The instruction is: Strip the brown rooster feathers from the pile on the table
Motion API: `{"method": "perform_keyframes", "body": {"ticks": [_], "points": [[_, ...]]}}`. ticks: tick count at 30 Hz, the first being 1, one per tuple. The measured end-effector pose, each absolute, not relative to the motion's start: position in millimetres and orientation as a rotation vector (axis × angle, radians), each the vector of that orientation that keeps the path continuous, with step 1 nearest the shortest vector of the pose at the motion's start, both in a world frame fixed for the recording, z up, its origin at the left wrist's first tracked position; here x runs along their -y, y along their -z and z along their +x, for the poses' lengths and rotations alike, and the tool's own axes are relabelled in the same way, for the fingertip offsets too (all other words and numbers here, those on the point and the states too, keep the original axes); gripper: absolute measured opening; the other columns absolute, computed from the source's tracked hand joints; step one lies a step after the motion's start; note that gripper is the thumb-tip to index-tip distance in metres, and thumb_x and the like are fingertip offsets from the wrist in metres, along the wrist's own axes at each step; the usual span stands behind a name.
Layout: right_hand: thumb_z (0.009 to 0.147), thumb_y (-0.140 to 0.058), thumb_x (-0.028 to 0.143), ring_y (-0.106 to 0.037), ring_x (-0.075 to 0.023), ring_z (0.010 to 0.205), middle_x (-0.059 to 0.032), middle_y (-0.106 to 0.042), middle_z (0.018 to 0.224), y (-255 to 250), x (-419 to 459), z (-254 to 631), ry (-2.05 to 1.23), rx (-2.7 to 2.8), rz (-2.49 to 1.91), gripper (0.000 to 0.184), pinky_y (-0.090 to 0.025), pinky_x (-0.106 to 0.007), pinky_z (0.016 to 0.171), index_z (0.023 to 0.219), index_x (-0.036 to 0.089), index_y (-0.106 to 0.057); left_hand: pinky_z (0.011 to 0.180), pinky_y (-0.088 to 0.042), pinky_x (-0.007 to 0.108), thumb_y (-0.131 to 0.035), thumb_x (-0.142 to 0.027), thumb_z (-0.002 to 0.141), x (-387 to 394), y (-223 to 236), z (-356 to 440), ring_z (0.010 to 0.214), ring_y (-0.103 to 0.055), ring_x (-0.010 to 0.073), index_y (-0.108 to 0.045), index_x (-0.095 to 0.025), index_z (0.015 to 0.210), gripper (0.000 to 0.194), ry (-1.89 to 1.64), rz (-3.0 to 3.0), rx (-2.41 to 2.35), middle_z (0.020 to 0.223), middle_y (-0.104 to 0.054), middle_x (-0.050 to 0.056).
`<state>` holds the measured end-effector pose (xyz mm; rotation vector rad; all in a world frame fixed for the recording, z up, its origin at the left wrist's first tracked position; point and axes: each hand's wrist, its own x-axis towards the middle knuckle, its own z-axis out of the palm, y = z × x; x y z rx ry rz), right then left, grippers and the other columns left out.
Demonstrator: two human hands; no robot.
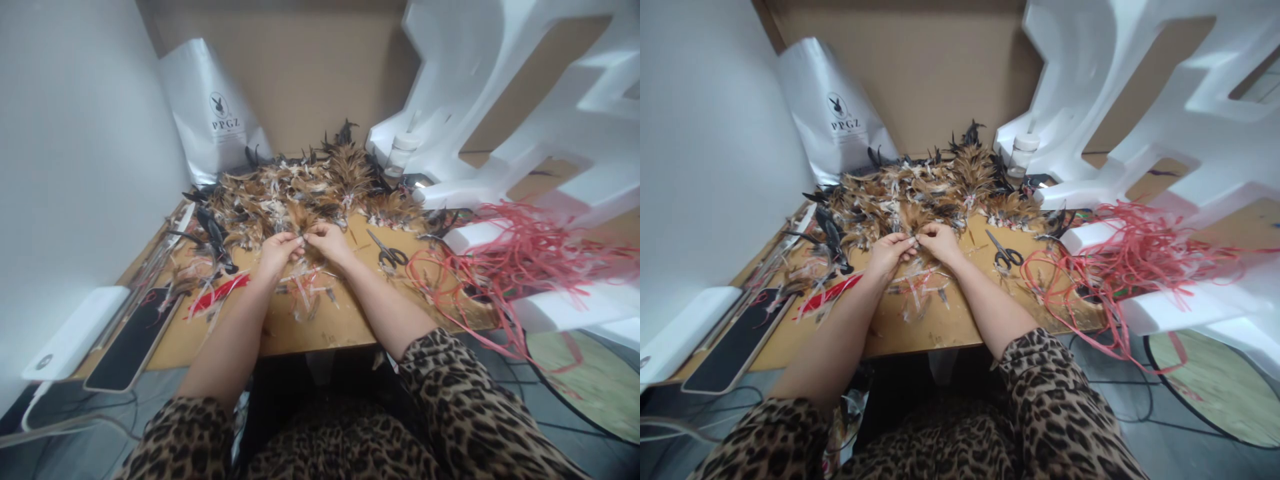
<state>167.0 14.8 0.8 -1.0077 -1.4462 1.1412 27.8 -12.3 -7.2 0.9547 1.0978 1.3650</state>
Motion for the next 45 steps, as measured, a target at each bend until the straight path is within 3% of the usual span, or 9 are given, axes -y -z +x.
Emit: {"method": "perform_keyframes", "body": {"ticks": [4, 10, 19, 30, 35, 40, 45], "points": [[0.058, -0.068, 0.027, -0.046, -0.0063, 0.053, 0.0044, -0.056, 0.056, 3, -14, 162, -1.36, 1.243, -0.904, 0.016, -0.036, -0.022, 0.058, 0.059, 0.014, -0.059, 0.05, -0.044, 0.015, -0.074, -0.017, 0.058, 13, 4, 29, 0.053, -0.06, 0.0074, -0.059, -0.011, 0.071, 0.02, -1.373, 0.837, -1.016, 0.059, -0.064, 0.002], [0.048, -0.077, 0.025, -0.055, -0.0078, 0.058, 0.0047, -0.056, 0.056, 2, -11, 155, -1.73, 0.879, -0.702, 0.025, -0.045, -0.024, 0.066, 0.058, 0.014, -0.057, 0.058, -0.047, 0.014, -0.072, -0.01, 0.059, 13, 2, 29, 0.058, -0.061, 0.0054, -0.059, -0.011, 0.071, 0.018, -1.374, 0.734, -0.856, 0.064, -0.065, 0.001], [0.054, -0.073, 0.027, -0.051, -0.0063, 0.053, 0.0041, -0.058, 0.055, 10, -13, 152, -1.569, 0.99, -0.781, 0.02, -0.041, -0.021, 0.059, 0.06, 0.015, -0.059, 0.06, -0.049, 0.016, -0.077, -0.02, 0.057, 12, 6, 28, 0.059, -0.063, 0.0074, -0.057, -0.013, 0.076, 0.028, -1.398, 0.843, -0.913, 0.064, -0.066, 0.001], [0.049, -0.074, 0.027, -0.05, -0.0075, 0.052, 0.0044, -0.054, 0.052, 12, -9, 145, -1.729, 0.806, -0.786, 0.025, -0.041, -0.021, 0.055, 0.057, 0.016, -0.053, 0.056, -0.048, 0.02, -0.072, -0.026, 0.062, 9, 12, 29, 0.056, -0.062, 0.0099, -0.056, -0.013, 0.076, 0.025, -1.46, 1.065, -0.979, 0.061, -0.064, 0.001], [0.053, -0.073, 0.033, -0.045, -0.0057, 0.049, 0.0048, -0.055, 0.053, 11, -9, 146, -1.557, 0.988, -0.89, 0.025, -0.034, -0.02, 0.051, 0.061, 0.015, -0.058, 0.056, -0.047, 0.019, -0.072, -0.026, 0.062, 9, 10, 27, 0.054, -0.06, 0.0085, -0.057, -0.013, 0.075, 0.024, -1.439, 1.038, -1.035, 0.06, -0.064, 0.002], [0.055, -0.073, 0.034, -0.047, -0.0064, 0.054, 0.0047, -0.058, 0.057, 6, -9, 152, -1.438, 1.159, -0.933, 0.025, -0.036, -0.02, 0.057, 0.063, 0.014, -0.06, 0.054, -0.046, 0.018, -0.075, -0.027, 0.058, 10, 6, 26, 0.052, -0.059, 0.0083, -0.058, -0.012, 0.073, 0.027, -1.391, 1.013, -1.063, 0.06, -0.064, 0.003], [0.054, -0.076, 0.036, -0.05, -0.0066, 0.053, 0.0036, -0.058, 0.056, 7, -11, 154, -1.668, 1.064, -0.8, 0.029, -0.039, -0.021, 0.059, 0.062, 0.014, -0.059, 0.055, -0.045, 0.017, -0.075, -0.027, 0.06, 11, 7, 25, 0.052, -0.058, 0.0066, -0.059, -0.013, 0.075, 0.026, -1.388, 1.017, -0.967, 0.061, -0.064, 0.002]]}}
